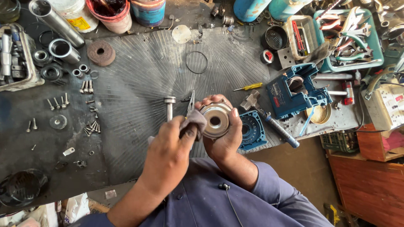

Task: The person wipes metal machine components with a gray cloth at a cluttered workbench, turning parts over to clean different sides. They handle a round metal cover, a dark housing, and a cylindrical shaft, briefly pick up a screwdriver, and set cleaned parts on the bench.

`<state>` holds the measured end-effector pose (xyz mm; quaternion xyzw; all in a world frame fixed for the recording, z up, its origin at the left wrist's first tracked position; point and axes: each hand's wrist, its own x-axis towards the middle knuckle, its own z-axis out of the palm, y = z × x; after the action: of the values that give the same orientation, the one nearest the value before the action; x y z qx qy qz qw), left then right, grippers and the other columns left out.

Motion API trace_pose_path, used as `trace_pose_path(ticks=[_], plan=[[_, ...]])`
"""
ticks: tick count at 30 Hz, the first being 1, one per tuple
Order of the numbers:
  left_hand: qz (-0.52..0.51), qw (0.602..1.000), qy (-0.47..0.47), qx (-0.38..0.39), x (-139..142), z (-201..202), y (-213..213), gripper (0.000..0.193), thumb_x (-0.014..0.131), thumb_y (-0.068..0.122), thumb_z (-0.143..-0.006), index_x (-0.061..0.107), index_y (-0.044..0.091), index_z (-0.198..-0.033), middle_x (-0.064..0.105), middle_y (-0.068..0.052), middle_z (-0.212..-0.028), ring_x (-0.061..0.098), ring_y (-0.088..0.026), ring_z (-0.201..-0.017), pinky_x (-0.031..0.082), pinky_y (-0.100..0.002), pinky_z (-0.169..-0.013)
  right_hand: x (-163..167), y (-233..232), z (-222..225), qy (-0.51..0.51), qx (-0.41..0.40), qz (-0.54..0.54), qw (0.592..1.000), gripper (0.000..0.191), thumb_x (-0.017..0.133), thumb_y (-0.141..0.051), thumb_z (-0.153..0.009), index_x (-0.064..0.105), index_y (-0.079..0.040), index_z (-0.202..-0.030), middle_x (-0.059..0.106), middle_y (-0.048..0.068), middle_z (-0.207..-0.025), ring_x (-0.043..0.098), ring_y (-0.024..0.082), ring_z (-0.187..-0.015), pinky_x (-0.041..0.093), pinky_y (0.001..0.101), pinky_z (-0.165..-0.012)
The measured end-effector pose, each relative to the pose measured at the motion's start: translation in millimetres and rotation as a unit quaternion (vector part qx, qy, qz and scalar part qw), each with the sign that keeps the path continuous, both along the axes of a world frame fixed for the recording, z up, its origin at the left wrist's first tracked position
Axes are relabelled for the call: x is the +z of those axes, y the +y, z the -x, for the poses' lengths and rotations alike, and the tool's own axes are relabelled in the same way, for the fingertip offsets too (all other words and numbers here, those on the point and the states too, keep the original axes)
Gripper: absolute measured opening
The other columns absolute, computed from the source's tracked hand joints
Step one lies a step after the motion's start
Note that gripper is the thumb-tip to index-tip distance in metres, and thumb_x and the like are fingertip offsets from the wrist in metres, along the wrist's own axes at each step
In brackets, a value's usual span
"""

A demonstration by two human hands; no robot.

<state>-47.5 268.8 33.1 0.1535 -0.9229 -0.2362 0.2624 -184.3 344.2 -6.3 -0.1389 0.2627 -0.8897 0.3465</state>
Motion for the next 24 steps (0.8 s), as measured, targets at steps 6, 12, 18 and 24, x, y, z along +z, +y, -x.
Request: trace_pose_path(ticks=[6,12,18,24], plan=[[0.034,0.999,-0.015,-0.012,12,4,4,0.029,0.066,0.009,-0.088,0.068,0.004,-0.117,0.062,-0.013,-0.117,0.065,-0.030,-0.101,0.056,-0.040,-0.079,7,-3,-9,-0.020,-0.029,-0.028,0.999,0.050,0.047,-0.044,-0.105,0.051,0.001,-0.126,0.058,0.016,-0.119,0.055,0.034,-0.123,0.042,0.0466,-0.112],[0.043,0.999,-0.015,0.005,9,2,-3,0.025,0.067,0.009,-0.088,0.067,0.007,-0.113,0.062,-0.014,-0.117,0.065,-0.030,-0.098,0.055,-0.041,-0.077,2,1,-8,-0.026,0.012,-0.022,0.999,0.051,0.044,-0.043,-0.106,0.053,0.002,-0.128,0.060,0.019,-0.121,0.055,0.036,-0.126,0.040,0.0486,-0.117],[0.029,0.999,-0.037,0.025,7,-5,-7,0.029,0.065,0.006,-0.084,0.070,0.006,-0.112,0.061,-0.016,-0.117,0.065,-0.034,-0.100,0.056,-0.042,-0.078,-1,1,-13,-0.112,0.089,-0.062,0.988,0.050,0.040,-0.040,-0.107,0.053,0.002,-0.130,0.063,0.021,-0.126,0.059,0.035,-0.125,0.045,0.0483,-0.112],[-0.118,0.987,-0.071,-0.078,-30,-59,-32,0.025,0.064,0.007,-0.082,0.073,0.009,-0.105,0.067,-0.011,-0.119,0.069,-0.031,-0.103,0.056,-0.037,-0.084,-34,-12,5,-0.130,0.236,-0.272,0.924,0.049,0.034,-0.033,-0.104,0.060,0.002,-0.125,0.072,0.015,-0.115,0.068,0.027,-0.108,0.054,0.0387,-0.096]])
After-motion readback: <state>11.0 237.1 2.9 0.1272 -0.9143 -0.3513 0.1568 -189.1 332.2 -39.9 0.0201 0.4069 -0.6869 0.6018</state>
